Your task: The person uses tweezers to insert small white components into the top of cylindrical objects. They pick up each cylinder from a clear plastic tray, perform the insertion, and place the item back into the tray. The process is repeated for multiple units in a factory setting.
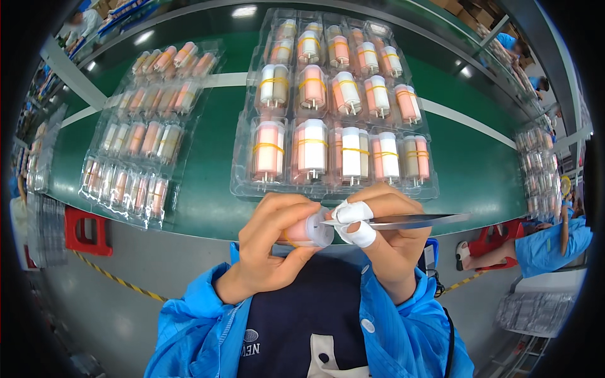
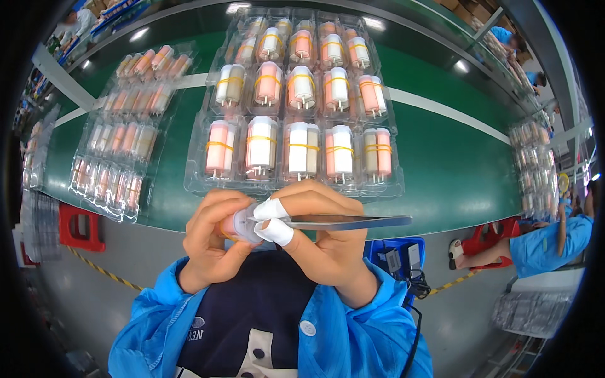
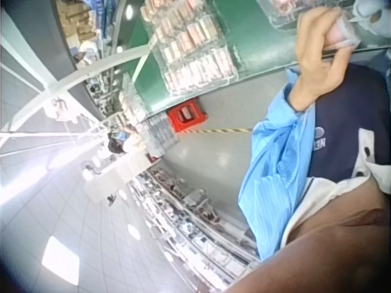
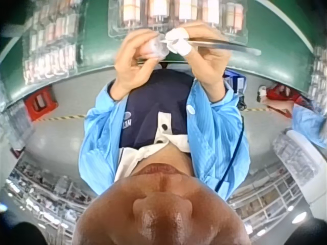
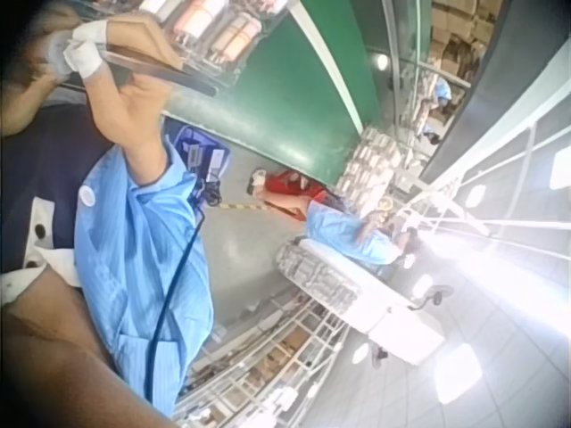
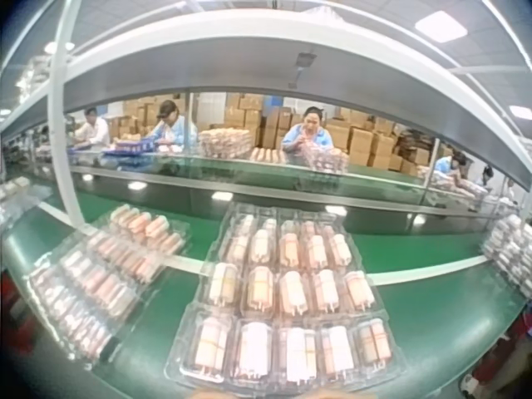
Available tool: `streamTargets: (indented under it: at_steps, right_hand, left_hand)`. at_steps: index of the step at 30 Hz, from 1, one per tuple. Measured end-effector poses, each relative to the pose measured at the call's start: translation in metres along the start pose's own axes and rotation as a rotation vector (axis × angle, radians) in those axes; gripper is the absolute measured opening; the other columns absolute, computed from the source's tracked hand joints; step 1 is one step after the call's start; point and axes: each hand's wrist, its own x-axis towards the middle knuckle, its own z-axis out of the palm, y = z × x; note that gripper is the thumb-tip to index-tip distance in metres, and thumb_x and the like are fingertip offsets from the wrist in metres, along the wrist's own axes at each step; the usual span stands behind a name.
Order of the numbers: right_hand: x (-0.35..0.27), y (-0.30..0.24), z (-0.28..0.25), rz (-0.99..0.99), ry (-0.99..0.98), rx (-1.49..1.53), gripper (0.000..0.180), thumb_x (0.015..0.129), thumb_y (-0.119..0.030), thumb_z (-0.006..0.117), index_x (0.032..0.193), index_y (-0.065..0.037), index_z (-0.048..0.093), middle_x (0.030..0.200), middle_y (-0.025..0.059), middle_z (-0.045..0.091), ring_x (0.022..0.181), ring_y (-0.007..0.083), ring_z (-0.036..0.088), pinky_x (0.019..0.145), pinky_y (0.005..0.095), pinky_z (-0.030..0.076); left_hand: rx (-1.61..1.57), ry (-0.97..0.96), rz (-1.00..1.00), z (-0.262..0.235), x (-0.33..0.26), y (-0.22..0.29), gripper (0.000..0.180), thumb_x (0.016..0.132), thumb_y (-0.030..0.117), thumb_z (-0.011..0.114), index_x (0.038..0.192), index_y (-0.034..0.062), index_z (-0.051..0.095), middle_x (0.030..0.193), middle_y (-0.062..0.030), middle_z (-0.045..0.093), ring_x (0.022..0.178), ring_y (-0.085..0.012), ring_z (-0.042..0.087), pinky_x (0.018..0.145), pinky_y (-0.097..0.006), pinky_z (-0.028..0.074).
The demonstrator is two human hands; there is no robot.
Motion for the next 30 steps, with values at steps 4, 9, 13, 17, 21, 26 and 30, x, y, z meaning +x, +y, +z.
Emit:
streamTargets:
  at_steps: [4,9,13,17,21,26,30]
  right_hand:
    - [0.001,-0.001,0.000,-0.003,-0.023,-0.039,0.015,0.079,0.001,0.067,0.093,0.002,0.067,0.085,0.0139,0.066,0.076,0.0183,0.065,0.064,0.0262,0.050]
    - [0.002,0.000,-0.001,-0.007,-0.044,-0.064,0.015,0.078,0.001,0.067,0.093,0.003,0.067,0.084,0.0137,0.066,0.075,0.0179,0.065,0.064,0.0262,0.050]
    - [0.003,-0.002,-0.002,0.020,-0.043,-0.012,0.014,0.077,0.002,0.067,0.092,0.003,0.067,0.084,0.0137,0.066,0.075,0.0174,0.065,0.064,0.0260,0.051]
    - [0.003,-0.001,-0.002,0.014,-0.028,-0.006,0.014,0.077,0.002,0.067,0.091,0.003,0.067,0.084,0.0137,0.066,0.075,0.0173,0.065,0.064,0.0260,0.050]
    - [0.003,-0.001,-0.003,0.029,-0.040,-0.005,0.013,0.077,0.002,0.066,0.090,0.003,0.067,0.084,0.0134,0.066,0.075,0.0173,0.065,0.064,0.0259,0.050]
    - [0.009,-0.012,-0.012,0.083,-0.163,-0.014,0.013,0.077,0.002,0.067,0.090,0.003,0.067,0.083,0.0131,0.066,0.074,0.0176,0.065,0.064,0.0253,0.050]
    - [0.003,-0.012,-0.021,0.089,-0.039,0.108,0.014,0.076,0.003,0.068,0.090,0.004,0.066,0.083,0.0138,0.066,0.074,0.0178,0.065,0.064,0.0267,0.051]
  left_hand:
    - [0.014,0.006,-0.013,0.001,-0.001,0.000,0.047,0.064,-0.001,0.075,0.109,-0.0052,0.060,0.100,-0.0184,0.061,0.083,-0.0271,0.059,0.072,-0.032,0.047]
    - [0.045,0.000,0.000,0.001,-0.001,-0.001,0.047,0.064,-0.001,0.075,0.108,-0.0044,0.060,0.099,-0.0182,0.061,0.082,-0.0276,0.059,0.071,-0.033,0.047]
    - [0.071,-0.028,0.027,-0.001,0.002,0.000,0.047,0.063,-0.001,0.074,0.108,-0.0039,0.060,0.099,-0.0180,0.061,0.082,-0.0285,0.059,0.071,-0.033,0.047]
    - [0.109,-0.047,0.058,-0.002,0.006,0.003,0.047,0.063,-0.001,0.074,0.108,-0.0037,0.061,0.098,-0.0175,0.061,0.082,-0.0288,0.059,0.070,-0.034,0.047]
    - [0.131,-0.049,0.052,0.000,0.006,0.005,0.046,0.063,-0.001,0.073,0.107,-0.0036,0.061,0.098,-0.0169,0.061,0.082,-0.0289,0.059,0.070,-0.034,0.047]
    - [0.195,-0.092,0.115,-0.001,0.006,0.006,0.044,0.063,0.000,0.073,0.105,-0.0037,0.062,0.097,-0.0156,0.062,0.081,-0.0294,0.059,0.070,-0.035,0.047]
    - [0.235,-0.154,0.123,-0.005,0.018,0.022,0.042,0.063,0.004,0.073,0.103,-0.0038,0.063,0.095,-0.0172,0.062,0.082,-0.0298,0.060,0.071,-0.036,0.048]
